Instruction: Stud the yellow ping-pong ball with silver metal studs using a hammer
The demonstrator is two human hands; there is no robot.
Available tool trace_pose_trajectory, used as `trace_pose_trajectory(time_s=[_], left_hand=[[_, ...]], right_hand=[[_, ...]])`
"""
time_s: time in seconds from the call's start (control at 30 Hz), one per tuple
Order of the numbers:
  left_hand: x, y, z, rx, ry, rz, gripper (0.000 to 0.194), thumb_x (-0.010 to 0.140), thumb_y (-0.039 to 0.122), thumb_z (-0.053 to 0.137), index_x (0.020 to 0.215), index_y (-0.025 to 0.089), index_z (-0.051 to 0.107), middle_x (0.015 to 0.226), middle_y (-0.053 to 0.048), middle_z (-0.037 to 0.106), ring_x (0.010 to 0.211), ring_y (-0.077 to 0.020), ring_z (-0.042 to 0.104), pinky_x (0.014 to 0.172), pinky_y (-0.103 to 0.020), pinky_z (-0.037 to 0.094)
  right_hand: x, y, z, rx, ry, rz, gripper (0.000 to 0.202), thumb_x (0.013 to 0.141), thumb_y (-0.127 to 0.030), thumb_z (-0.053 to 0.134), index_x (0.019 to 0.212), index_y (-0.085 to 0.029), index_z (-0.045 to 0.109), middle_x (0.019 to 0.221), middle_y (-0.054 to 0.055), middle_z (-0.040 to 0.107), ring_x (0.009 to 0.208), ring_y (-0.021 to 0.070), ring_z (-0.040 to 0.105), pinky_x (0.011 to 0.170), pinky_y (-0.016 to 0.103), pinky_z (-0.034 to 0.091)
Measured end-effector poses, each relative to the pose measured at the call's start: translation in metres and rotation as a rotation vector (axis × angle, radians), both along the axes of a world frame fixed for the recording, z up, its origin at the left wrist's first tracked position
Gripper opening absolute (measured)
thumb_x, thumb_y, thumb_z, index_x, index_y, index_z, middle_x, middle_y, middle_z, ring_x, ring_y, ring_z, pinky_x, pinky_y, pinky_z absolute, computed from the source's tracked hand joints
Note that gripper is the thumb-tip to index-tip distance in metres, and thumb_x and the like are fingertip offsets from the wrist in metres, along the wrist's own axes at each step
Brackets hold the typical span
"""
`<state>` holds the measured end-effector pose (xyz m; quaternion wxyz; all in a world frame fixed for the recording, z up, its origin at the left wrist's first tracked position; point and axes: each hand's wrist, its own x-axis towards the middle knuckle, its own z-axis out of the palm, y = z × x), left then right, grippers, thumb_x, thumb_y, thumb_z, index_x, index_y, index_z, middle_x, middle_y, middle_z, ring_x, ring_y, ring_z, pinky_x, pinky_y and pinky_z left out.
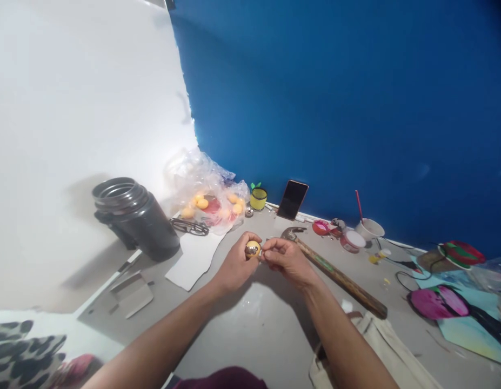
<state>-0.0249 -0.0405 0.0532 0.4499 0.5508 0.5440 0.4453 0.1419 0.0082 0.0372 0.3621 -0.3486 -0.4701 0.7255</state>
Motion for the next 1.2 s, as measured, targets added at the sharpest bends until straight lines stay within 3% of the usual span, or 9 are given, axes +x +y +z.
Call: trace_pose_trajectory(time_s=[0.6,0.93,1.2], left_hand=[[0.006,-0.002,-0.001,0.098,0.178,0.054,0.018,0.079,0.018,0.056,0.097,0.022,0.053,0.085,0.001,0.058,0.077,-0.0174,0.054,0.071,-0.030,0.044],[0.007,-0.002,-0.001,0.086,0.153,0.063,0.014,0.080,0.020,0.056,0.092,0.023,0.051,0.081,0.003,0.057,0.074,-0.0170,0.055,0.067,-0.029,0.044],[0.006,-0.002,-0.002,0.120,0.189,0.068,0.010,0.081,0.023,0.056,0.091,0.022,0.052,0.083,0.001,0.058,0.076,-0.0174,0.054,0.069,-0.030,0.044]], right_hand=[[-0.006,-0.001,-0.006,0.006,-0.032,-0.044,0.036,0.056,-0.043,0.094,0.070,-0.018,0.073,0.062,-0.002,0.062,0.053,0.0079,0.044,0.052,0.023,0.031],[-0.010,-0.002,-0.007,-0.053,-0.014,-0.065,0.039,0.052,-0.043,0.095,0.068,-0.018,0.072,0.060,-0.002,0.062,0.051,0.0078,0.044,0.052,0.024,0.031],[-0.011,-0.003,-0.010,0.023,-0.047,-0.073,0.035,0.057,-0.043,0.092,0.070,-0.017,0.072,0.058,-0.003,0.059,0.051,0.0078,0.042,0.052,0.024,0.030]])
